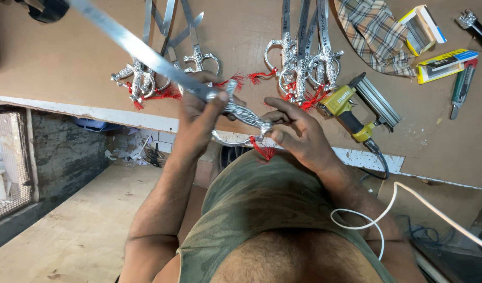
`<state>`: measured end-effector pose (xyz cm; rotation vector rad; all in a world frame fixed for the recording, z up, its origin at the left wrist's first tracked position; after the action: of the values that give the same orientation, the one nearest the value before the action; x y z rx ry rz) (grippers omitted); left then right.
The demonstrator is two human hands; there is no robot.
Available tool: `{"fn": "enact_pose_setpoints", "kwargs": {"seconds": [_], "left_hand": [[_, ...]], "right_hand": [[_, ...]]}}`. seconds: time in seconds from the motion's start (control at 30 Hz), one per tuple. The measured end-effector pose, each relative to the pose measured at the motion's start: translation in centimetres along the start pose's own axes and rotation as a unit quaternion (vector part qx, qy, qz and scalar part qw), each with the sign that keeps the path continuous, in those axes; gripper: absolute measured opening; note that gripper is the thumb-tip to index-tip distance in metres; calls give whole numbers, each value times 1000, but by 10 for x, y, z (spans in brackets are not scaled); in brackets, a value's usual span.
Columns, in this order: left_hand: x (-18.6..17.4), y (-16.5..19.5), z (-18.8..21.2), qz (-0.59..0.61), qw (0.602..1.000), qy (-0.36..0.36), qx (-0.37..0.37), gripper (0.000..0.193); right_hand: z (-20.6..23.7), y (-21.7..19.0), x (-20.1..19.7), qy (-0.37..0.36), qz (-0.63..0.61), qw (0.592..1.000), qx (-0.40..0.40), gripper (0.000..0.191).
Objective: The person arranges ornamental silver swords with red tassels on the workbench, then places each sword on a red cardboard sheet and fastens it in place using a nail gun, stacking the finished boards aside.
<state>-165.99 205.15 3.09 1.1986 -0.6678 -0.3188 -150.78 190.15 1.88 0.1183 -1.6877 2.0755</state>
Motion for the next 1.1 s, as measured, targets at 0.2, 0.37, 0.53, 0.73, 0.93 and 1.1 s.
{"fn": "enact_pose_setpoints", "kwargs": {"seconds": [0.2, 0.37, 0.53, 0.73, 0.93, 1.1], "left_hand": [[-16, -34, -29, -345, 934, 66, 66, 37], [-89, -7, -43, -585, 748, 266, 164, 34], [-102, -9, -49, -638, 729, 230, 95, 40], [-75, -11, -71, -658, 704, 220, 152, 55], [-90, -24, -86, -380, 890, 251, -9, 64], [-70, -42, -63, -67, 987, 132, -66, 65]], "right_hand": [[-12, 52, -41, 122, 70, 988, 60, 37], [-14, 66, -106, 258, 77, 961, 59, 38], [-14, 51, -127, 329, 246, 911, 14, 45], [-17, 37, -86, 278, 417, 865, -12, 43], [-22, 25, -42, 184, 487, 847, -112, 33], [-15, 3, -20, 163, 407, 893, -107, 34]]}}
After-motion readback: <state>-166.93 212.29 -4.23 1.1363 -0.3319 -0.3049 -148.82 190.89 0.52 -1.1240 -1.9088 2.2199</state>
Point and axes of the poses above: each hand's wrist, its own z-axis away from the middle knuckle, its own x-axis out of the palm, y = z × x, the point moved 5 cm from there along -z, towards the middle knuckle, and after that the axes turned 3 degrees about y, right-handed, at the moved point
